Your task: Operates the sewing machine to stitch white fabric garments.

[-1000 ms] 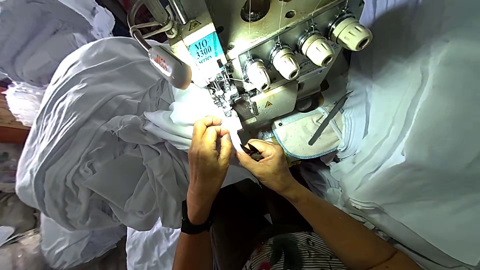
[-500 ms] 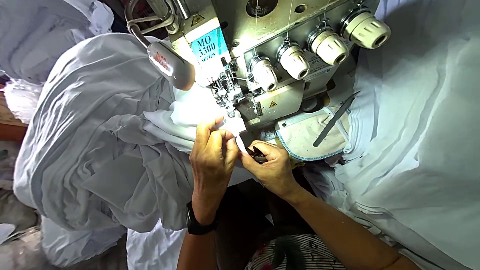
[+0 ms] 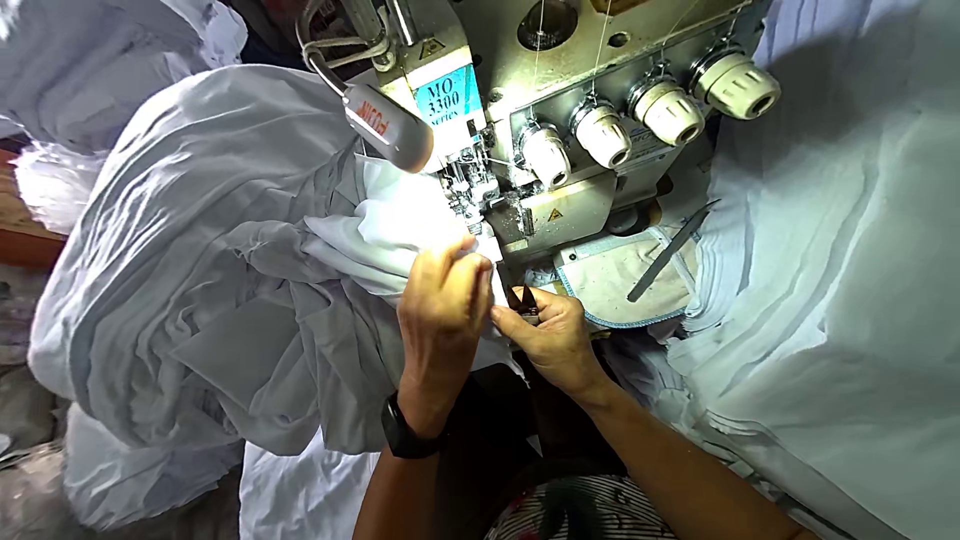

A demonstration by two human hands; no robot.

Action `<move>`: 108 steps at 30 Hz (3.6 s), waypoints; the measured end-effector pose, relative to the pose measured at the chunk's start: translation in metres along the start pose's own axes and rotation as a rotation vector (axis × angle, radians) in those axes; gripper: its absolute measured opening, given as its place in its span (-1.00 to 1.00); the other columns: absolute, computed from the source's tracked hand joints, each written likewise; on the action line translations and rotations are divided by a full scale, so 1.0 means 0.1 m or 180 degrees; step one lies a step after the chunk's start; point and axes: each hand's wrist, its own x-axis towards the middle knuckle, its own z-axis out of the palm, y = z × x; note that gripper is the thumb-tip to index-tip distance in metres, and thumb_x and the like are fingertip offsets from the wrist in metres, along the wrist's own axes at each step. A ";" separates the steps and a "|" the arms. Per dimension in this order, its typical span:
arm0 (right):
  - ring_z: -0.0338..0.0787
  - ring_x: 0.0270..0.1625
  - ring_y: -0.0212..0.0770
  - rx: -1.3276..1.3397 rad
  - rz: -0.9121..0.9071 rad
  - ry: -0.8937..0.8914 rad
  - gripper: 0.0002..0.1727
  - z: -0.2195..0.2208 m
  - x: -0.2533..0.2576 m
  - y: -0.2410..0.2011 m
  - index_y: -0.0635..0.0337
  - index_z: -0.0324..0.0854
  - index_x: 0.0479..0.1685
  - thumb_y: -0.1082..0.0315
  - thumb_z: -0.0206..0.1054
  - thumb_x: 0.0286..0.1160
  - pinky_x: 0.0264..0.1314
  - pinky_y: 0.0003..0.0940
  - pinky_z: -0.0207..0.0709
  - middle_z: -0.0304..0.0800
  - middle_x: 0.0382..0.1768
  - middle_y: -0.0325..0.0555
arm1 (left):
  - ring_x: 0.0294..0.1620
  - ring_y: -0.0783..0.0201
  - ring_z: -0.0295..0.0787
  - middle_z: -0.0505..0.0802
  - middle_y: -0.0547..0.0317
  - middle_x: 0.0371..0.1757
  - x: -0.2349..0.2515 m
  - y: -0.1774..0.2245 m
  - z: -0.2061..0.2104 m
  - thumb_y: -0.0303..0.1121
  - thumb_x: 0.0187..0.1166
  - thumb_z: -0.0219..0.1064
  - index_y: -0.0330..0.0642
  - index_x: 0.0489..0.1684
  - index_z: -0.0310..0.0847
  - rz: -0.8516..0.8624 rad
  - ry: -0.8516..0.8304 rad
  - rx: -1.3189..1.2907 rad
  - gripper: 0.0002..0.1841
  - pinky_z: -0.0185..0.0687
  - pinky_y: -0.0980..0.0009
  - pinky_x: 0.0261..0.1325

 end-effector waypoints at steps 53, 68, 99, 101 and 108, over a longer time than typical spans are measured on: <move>0.56 -0.59 -0.46 -0.1968 -0.1241 0.0090 -0.50 -0.35 0.14 0.50 0.23 0.70 -0.56 0.05 0.27 0.70 -0.47 -0.47 0.46 0.61 -0.68 -0.23 | 0.59 -0.23 0.53 0.64 -0.26 0.55 0.36 -0.41 -0.23 -0.77 0.45 0.17 -0.41 0.34 0.65 -0.1064 -0.0693 -0.0019 -0.55 0.39 -0.14 0.62; 0.76 -0.44 0.15 -0.4605 -0.1650 -0.0173 -0.81 0.38 0.48 -0.70 0.42 0.76 -0.07 0.45 0.37 0.52 -0.55 -0.03 0.52 0.70 -0.22 0.24 | 0.63 -0.33 0.49 0.63 -0.38 0.54 -0.20 0.01 -0.20 -0.75 0.41 0.20 -0.53 0.34 0.64 -0.1163 -0.0280 0.0241 -0.54 0.46 -0.08 0.60; 0.34 -0.74 -0.54 0.0423 0.1120 -0.0323 -0.77 0.20 0.15 -0.41 0.25 0.73 -0.24 0.36 0.23 0.75 -0.71 -0.69 0.23 0.61 -0.59 -0.26 | 0.60 -0.20 0.57 0.74 -0.18 0.48 -1.39 0.41 -0.46 -0.78 0.37 0.09 -0.42 0.39 0.67 -0.0816 -0.0682 -0.0343 -0.46 0.43 0.08 0.69; 0.34 -0.75 -0.54 0.0478 0.1060 -0.0309 -0.76 0.26 0.17 -0.43 0.25 0.72 -0.28 0.36 0.24 0.74 -0.73 -0.70 0.22 0.60 -0.62 -0.26 | 0.59 -0.20 0.58 0.75 -0.18 0.47 -1.41 0.42 -0.45 -0.78 0.36 0.09 -0.41 0.38 0.68 -0.0832 -0.0671 -0.0350 -0.45 0.44 0.08 0.68; 0.24 -0.79 -0.54 0.0585 0.0993 -0.0258 -0.75 0.32 0.15 -0.41 0.19 0.69 -0.25 0.27 0.23 0.77 -0.78 -0.68 0.12 0.51 -0.67 -0.28 | 0.58 -0.17 0.60 0.77 -0.16 0.45 -1.45 0.39 -0.46 -0.75 0.40 0.08 -0.40 0.35 0.70 -0.0818 -0.0596 -0.0414 -0.48 0.43 0.08 0.69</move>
